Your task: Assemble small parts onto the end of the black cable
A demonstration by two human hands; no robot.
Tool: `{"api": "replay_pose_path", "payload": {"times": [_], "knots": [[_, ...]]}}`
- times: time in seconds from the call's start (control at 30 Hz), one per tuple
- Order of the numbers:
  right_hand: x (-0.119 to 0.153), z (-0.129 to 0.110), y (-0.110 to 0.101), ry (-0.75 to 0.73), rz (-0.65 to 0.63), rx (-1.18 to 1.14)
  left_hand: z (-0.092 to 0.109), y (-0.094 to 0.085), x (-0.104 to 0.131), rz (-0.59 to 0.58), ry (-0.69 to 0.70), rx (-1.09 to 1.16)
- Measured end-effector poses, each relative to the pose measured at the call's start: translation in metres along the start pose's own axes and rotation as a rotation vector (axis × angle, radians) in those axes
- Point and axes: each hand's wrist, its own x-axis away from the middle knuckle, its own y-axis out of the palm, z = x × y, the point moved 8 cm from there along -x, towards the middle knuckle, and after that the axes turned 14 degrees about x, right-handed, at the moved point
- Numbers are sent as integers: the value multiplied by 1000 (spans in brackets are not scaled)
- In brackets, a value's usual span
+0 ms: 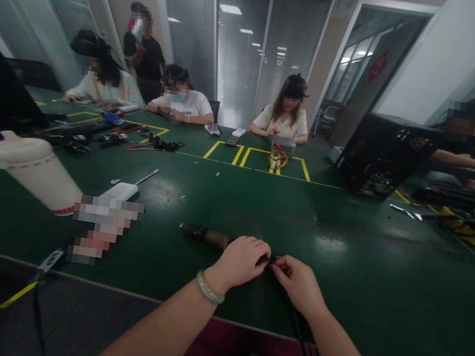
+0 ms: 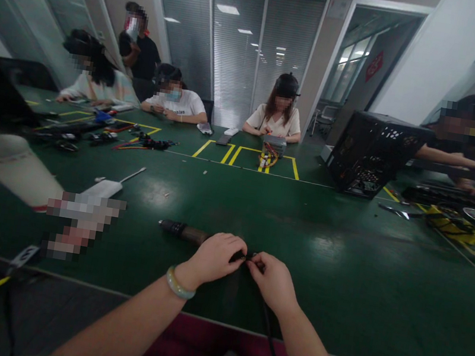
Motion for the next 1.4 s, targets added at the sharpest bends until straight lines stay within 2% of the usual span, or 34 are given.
{"api": "replay_pose_path", "payload": {"times": [0.43, 1.4], "knots": [[0, -1, -1, 26, -13, 24, -2, 2, -1, -35, -10, 0], [1, -4, -4, 29, 10, 72, 0, 2, -2, -22, -2, 13]]}}
